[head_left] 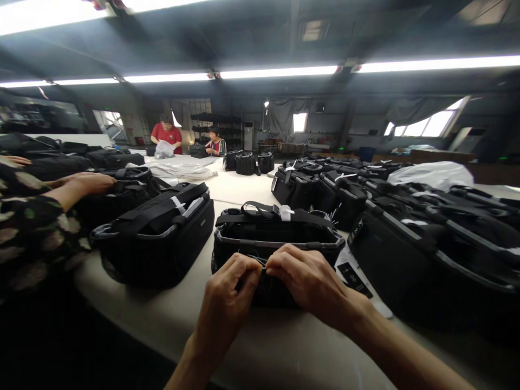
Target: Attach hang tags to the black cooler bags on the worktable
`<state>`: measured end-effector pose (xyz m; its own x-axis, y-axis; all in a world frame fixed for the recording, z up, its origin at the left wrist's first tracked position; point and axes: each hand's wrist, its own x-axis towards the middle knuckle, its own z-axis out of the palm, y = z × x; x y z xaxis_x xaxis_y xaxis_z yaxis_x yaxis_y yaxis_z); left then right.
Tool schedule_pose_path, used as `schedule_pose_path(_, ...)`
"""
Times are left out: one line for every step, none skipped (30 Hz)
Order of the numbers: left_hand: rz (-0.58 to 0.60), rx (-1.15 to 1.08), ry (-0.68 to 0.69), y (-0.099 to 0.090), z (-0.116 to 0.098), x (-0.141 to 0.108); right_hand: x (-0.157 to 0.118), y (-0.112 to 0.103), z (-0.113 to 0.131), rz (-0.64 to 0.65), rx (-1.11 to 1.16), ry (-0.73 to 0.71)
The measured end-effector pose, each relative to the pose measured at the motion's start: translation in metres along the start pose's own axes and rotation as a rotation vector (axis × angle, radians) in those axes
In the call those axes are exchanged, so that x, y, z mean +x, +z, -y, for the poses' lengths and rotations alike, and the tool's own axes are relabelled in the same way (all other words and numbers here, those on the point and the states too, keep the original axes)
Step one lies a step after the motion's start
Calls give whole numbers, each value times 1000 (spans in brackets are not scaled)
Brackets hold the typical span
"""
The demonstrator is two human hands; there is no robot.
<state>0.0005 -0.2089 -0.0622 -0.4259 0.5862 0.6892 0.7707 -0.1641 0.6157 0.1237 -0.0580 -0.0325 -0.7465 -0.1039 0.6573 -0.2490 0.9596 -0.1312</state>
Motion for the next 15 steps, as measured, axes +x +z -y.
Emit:
schedule_pose_path(-7,11,-3,0,1,-1,0,1,0,-10,7,4)
schedule_pose_path(-11,18,-4,-1,1,-1,0,1,0,-19,11,8)
schedule_pose_path(-14,18,-7,-2,1,-2,1,1,0,-20,13,12)
schedule_pose_path(-10,13,-13,-3,2,-2,1,1,0,-17,12,11)
schedule_pose_path(7,1,-23,-3,2,-2,1,1,0,-13,9,13)
schedule_pose_path(39,-15,-37,-4,2,-2,1,1,-1,-9,5,19)
schedule_pose_path(80,-32,-54,-4,2,-2,1,1,-1,-9,3,29)
schedule_pose_path(122,-48,-71,-4,2,-2,1,1,-2,-13,3,41)
schedule_pose_path(158,-60,-84,-4,3,-2,1,1,-3,-21,8,57)
schedule_pose_path(187,-65,-89,-5,4,-1,2,2,-3,-29,19,72)
schedule_pose_path(205,-62,-87,-6,5,-1,2,3,-3,-34,37,84)
schedule_pose_path(211,-49,-80,-8,7,-2,4,6,-2,-38,61,88)
schedule_pose_path(204,-31,-74,-10,8,-2,6,9,0,-42,93,91)
schedule_pose_path(181,-9,-74,-11,8,-3,8,12,4,-44,141,94)
schedule_pose_path(137,13,-88,-11,7,-3,10,15,9,-41,211,104)
